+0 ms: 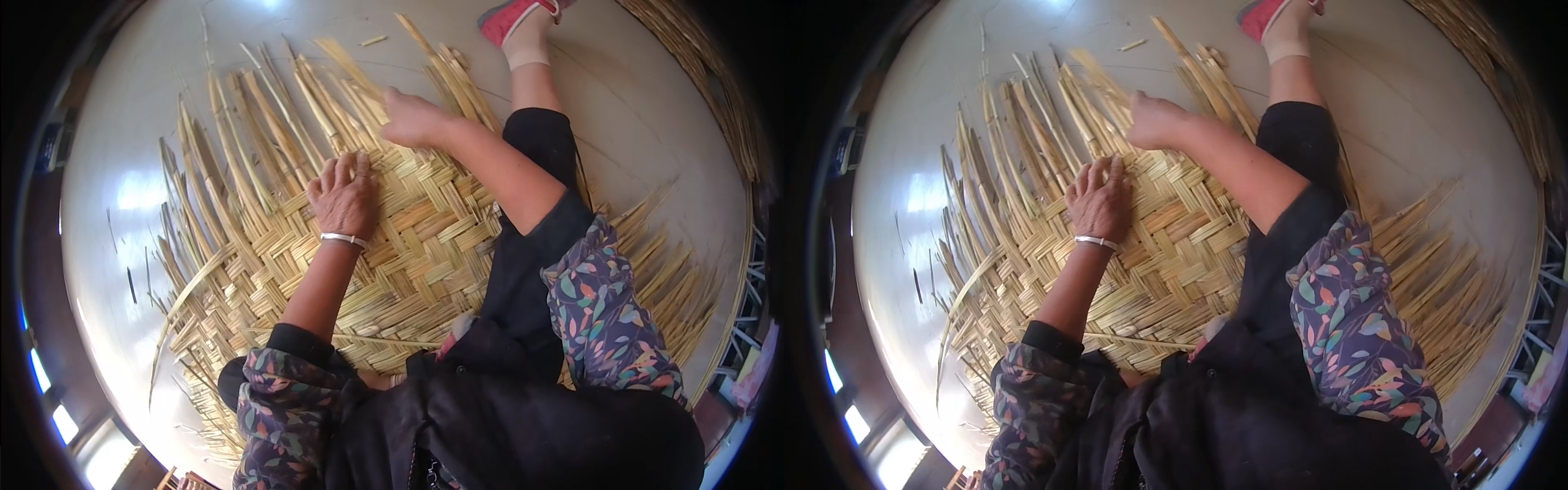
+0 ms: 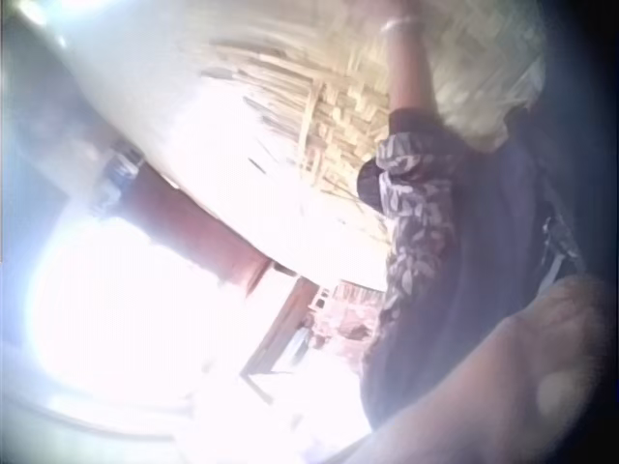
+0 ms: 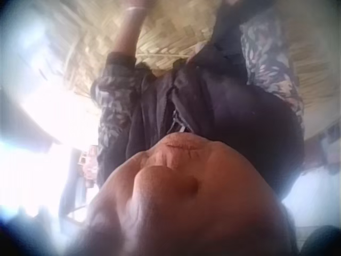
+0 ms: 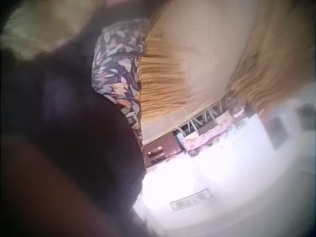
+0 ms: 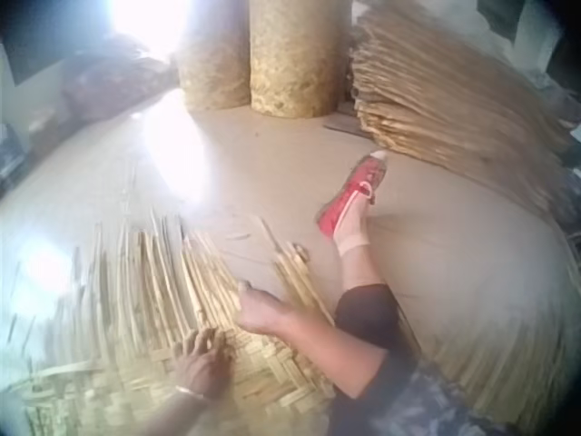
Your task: The person sits on the floor and weaves a flat mat or basket base using dried palm or bamboo strips. They interlace the strips by hand, periodically adjusting the weave and pulling new strips into place. The work progresses steadily as the woven area expands.
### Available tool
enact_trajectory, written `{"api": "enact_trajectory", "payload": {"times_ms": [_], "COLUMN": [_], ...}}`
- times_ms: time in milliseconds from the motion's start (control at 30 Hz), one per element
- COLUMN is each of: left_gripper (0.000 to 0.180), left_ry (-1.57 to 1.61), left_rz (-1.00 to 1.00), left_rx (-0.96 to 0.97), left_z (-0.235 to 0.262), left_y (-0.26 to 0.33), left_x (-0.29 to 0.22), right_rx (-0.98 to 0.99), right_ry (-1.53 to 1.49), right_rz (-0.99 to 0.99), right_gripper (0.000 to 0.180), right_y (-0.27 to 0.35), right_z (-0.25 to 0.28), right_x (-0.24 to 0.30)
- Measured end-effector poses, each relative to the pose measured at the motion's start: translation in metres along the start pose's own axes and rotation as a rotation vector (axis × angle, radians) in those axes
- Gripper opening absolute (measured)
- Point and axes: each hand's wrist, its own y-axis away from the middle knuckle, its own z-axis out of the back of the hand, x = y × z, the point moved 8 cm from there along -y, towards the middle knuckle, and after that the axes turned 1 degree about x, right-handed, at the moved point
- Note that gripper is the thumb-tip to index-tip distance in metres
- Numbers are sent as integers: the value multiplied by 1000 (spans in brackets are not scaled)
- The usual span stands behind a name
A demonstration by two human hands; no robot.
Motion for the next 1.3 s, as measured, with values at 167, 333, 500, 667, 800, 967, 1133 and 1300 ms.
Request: {"api": "enact_trajectory", "payload": {"times_ms": [167,333,500,667,800,967,1133,1300], "left_gripper": [44,39,29,51,63,40,19,17], "left_ry": [150,206,577,1734,2055,1961,1512,1741], "left_rz": [11,26,305,1274,1380,1129,1254,1323], "left_rx": [-42,-14,-459,-638,-745,-701,-823,-850], "left_z": [-20,0,25,-1,-2,-14,5,-30], "left_y": [-10,8,98,164,172,160,174,175], "left_x": [-16,3,134,299,326,338,327,331], "right_rx": [-579,-478,-282,-192,-191,-291,-317,-308], "right_ry": [462,438,442,543,594,570,583,644], "right_rz": [165,486,696,580,513,548,502,550], "right_gripper": [55,50,45,45,48,50,51,49], "right_y": [28,32,34,19,24,25,24,26], "right_z": [29,-28,-127,-158,-174,-175,-171,-176], "right_x": [-9,46,99,149,159,154,154,154]}}
